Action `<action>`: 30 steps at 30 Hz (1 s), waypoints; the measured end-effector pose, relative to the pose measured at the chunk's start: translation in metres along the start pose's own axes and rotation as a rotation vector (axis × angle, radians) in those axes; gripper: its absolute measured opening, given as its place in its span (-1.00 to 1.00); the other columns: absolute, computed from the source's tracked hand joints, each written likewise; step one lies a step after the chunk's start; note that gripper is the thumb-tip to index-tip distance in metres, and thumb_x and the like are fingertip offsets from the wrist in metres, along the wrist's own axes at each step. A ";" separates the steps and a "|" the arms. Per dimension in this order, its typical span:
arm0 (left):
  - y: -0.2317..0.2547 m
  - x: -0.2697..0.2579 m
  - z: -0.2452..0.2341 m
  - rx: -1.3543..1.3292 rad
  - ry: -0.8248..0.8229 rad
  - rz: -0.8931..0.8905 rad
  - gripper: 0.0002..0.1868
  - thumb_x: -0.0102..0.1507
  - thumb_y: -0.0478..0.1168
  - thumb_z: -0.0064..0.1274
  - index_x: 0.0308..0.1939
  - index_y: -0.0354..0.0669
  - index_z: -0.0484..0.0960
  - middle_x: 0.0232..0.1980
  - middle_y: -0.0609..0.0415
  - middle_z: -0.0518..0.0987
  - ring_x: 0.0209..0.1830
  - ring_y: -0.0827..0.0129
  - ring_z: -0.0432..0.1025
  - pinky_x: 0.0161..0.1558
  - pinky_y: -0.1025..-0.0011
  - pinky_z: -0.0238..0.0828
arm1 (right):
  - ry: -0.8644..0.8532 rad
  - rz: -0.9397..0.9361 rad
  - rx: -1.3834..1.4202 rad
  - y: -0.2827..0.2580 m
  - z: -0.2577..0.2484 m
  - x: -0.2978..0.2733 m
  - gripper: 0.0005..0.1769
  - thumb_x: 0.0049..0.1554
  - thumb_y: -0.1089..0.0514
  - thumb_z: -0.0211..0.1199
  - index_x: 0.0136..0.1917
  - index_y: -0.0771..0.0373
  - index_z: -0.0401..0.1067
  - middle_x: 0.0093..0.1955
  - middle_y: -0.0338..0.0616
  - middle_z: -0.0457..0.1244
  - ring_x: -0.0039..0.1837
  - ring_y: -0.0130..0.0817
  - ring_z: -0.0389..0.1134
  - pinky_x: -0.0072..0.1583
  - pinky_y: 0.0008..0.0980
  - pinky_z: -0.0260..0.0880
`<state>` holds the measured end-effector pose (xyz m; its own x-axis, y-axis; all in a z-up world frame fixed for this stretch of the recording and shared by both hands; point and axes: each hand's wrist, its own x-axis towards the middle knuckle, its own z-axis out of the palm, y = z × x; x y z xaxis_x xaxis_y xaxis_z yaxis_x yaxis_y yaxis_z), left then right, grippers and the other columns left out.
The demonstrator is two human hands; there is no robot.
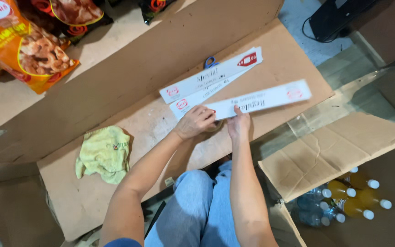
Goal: The person wipes a cardboard box with a cloth, then uses scissors to cut tape and applies printed labels to the box. They handle multiple labels and place them on the box surface.
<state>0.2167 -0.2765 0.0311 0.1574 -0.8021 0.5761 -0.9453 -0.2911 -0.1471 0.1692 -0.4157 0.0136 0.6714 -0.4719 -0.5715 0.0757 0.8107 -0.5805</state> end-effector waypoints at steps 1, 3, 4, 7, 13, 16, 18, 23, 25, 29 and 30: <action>0.001 -0.002 -0.001 -0.155 0.013 -0.138 -0.63 0.33 0.13 0.00 -0.06 -0.07 0.54 -0.12 0.00 0.41 -0.06 0.10 0.38 0.03 0.23 0.41 | -0.013 0.003 0.028 0.000 -0.001 0.003 -0.53 0.29 0.21 0.25 0.43 0.21 0.25 0.40 0.07 0.26 0.37 0.03 0.35 0.33 0.04 0.36; 0.004 -0.005 -0.004 -0.310 0.026 -0.272 -0.30 0.21 0.37 0.09 0.10 -0.14 0.54 0.04 -0.16 0.42 0.10 -0.10 0.37 0.12 0.06 0.39 | -0.026 0.003 0.060 0.000 -0.001 0.006 -0.48 0.28 0.25 0.25 0.47 0.20 0.25 0.39 0.05 0.28 0.34 0.00 0.39 0.34 0.01 0.40; 0.006 -0.006 -0.006 -0.429 0.062 -0.685 -0.32 0.15 -0.05 0.18 0.26 -0.32 0.36 0.19 -0.37 0.32 0.24 -0.30 0.27 0.26 -0.01 0.31 | -0.058 0.010 0.073 0.001 0.000 0.006 -0.49 0.27 0.26 0.26 0.46 0.17 0.28 0.38 0.02 0.30 0.33 -0.04 0.39 0.34 -0.03 0.41; 0.000 -0.021 -0.011 -0.586 0.034 -1.273 -0.28 0.08 -0.27 0.36 0.27 -0.30 0.37 0.24 -0.31 0.42 0.32 -0.26 0.31 0.33 0.03 0.31 | -0.103 0.043 0.067 0.003 0.006 -0.001 -0.53 0.26 0.26 0.27 0.42 0.12 0.34 0.33 -0.03 0.34 0.30 -0.13 0.42 0.33 -0.12 0.44; 0.009 -0.051 -0.014 -0.929 0.034 -1.519 -0.62 0.07 -0.21 0.48 -0.07 -0.02 0.71 -0.09 0.07 0.71 0.00 0.41 0.53 0.11 0.39 0.43 | -0.172 -0.026 0.038 0.000 0.019 -0.022 -0.44 0.24 0.31 0.27 0.47 0.07 0.27 0.34 -0.12 0.31 0.28 -0.19 0.42 0.31 -0.21 0.46; 0.032 -0.054 -0.029 -1.040 -0.035 -1.492 -0.59 0.10 -0.17 0.46 0.00 -0.04 0.70 -0.04 -0.04 0.70 0.04 0.26 0.54 0.12 0.30 0.46 | -0.264 -0.097 -0.045 -0.002 0.029 -0.042 -0.42 0.23 0.29 0.29 0.47 0.06 0.26 0.31 -0.17 0.31 0.27 -0.24 0.40 0.31 -0.22 0.45; 0.043 -0.056 -0.049 -1.086 -0.065 -1.441 -0.57 0.17 -0.09 0.42 0.07 -0.09 0.70 0.05 -0.14 0.69 0.15 0.12 0.56 0.19 0.21 0.46 | -0.354 -0.109 -0.118 0.000 0.029 -0.057 -0.44 0.21 0.25 0.33 0.45 0.08 0.30 0.27 -0.19 0.33 0.25 -0.29 0.40 0.30 -0.22 0.45; 0.027 -0.063 -0.110 -1.180 0.468 -1.464 -0.69 0.25 -0.24 0.32 0.07 -0.15 0.70 -0.04 0.07 0.71 -0.07 0.46 0.55 0.04 0.41 0.57 | -1.002 -0.394 -1.106 0.008 0.037 -0.100 -0.59 0.13 0.16 0.41 0.23 0.30 0.50 0.17 0.13 0.39 0.31 -0.04 0.36 0.32 -0.01 0.32; 0.029 -0.078 -0.136 -1.149 0.608 -1.484 -0.78 0.27 -0.27 0.29 -0.01 -0.15 0.72 -0.12 0.08 0.71 -0.14 0.50 0.55 -0.04 0.43 0.61 | -1.034 -0.479 -1.253 0.010 0.046 -0.117 -0.46 0.10 0.03 0.44 0.25 0.37 0.47 0.19 0.27 0.37 0.28 0.19 0.35 0.29 0.10 0.32; 0.040 -0.112 -0.185 -1.251 1.209 -1.588 -0.79 0.27 -0.29 0.27 -0.06 -0.26 0.66 -0.14 -0.04 0.70 -0.25 0.32 0.64 -0.17 0.47 0.70 | -0.821 -0.523 -1.461 0.026 0.036 -0.144 -0.49 0.03 -0.04 0.51 0.20 0.15 0.52 0.16 0.10 0.40 0.25 0.16 0.40 0.26 0.07 0.37; 0.042 -0.122 -0.195 -1.235 1.233 -1.570 -0.79 0.27 -0.29 0.27 -0.06 -0.26 0.66 -0.14 -0.04 0.70 -0.25 0.32 0.64 -0.17 0.47 0.70 | -0.846 -0.540 -1.457 0.027 0.038 -0.149 -0.49 0.03 -0.04 0.51 0.20 0.15 0.52 0.16 0.10 0.40 0.25 0.16 0.40 0.26 0.07 0.37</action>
<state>0.1019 -0.0894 0.1111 0.9229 0.3439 -0.1730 -0.0583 0.5689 0.8203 0.0989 -0.3101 0.1050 0.9932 0.1164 -0.0051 0.0567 -0.5207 -0.8518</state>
